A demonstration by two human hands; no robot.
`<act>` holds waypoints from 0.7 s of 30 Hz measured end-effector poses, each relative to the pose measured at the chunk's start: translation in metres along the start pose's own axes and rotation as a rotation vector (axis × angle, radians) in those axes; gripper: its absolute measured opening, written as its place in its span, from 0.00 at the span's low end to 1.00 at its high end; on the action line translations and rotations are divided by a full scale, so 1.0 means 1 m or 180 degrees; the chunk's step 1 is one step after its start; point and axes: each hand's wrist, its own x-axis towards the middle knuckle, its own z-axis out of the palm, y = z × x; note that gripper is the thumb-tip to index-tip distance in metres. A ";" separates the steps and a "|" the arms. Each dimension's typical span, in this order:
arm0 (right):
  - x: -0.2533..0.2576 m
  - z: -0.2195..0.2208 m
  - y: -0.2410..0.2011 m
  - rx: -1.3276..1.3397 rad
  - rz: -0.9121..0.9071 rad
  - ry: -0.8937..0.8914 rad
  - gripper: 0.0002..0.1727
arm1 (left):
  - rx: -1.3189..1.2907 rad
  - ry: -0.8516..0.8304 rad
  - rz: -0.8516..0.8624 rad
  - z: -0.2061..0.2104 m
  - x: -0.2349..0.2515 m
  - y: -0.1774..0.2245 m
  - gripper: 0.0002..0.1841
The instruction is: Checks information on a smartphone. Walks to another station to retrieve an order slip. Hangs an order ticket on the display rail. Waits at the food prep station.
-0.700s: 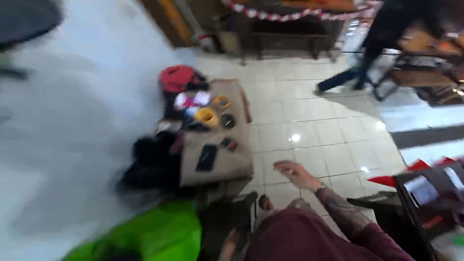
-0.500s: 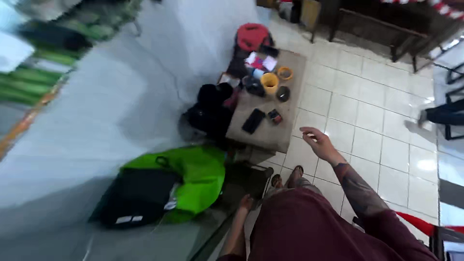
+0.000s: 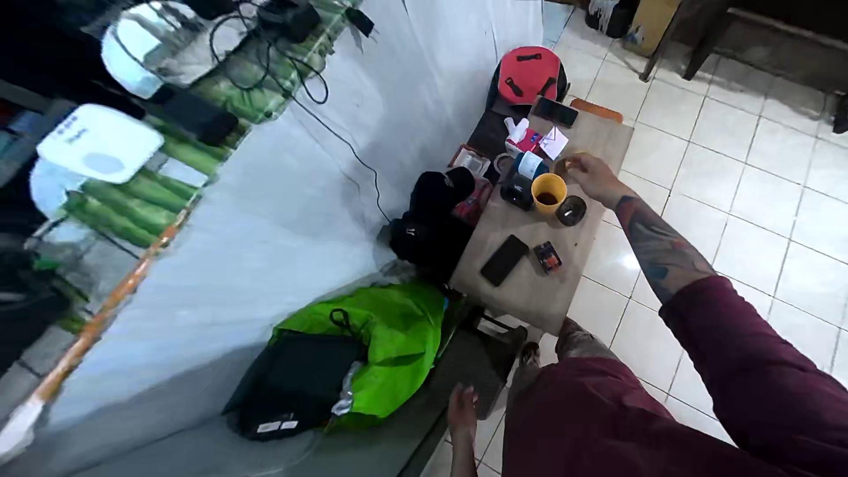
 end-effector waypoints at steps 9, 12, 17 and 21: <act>0.141 0.065 0.104 -0.0066 0.0689 -0.0702 0.35 | 0.0476 -0.0252 0.1317 0.121 0.141 0.324 0.25; 0.159 0.076 0.100 0.0049 0.0925 -0.0892 0.48 | 0.0785 -0.0383 0.0881 0.169 0.179 0.402 0.25; 0.174 0.077 0.076 -0.0096 0.0826 -0.0978 0.60 | 0.1157 -0.0420 0.1499 0.229 0.272 0.405 0.25; 0.181 0.075 0.055 -0.0604 0.0635 -0.1028 0.66 | 0.1436 -0.0410 0.1715 0.265 0.334 0.410 0.27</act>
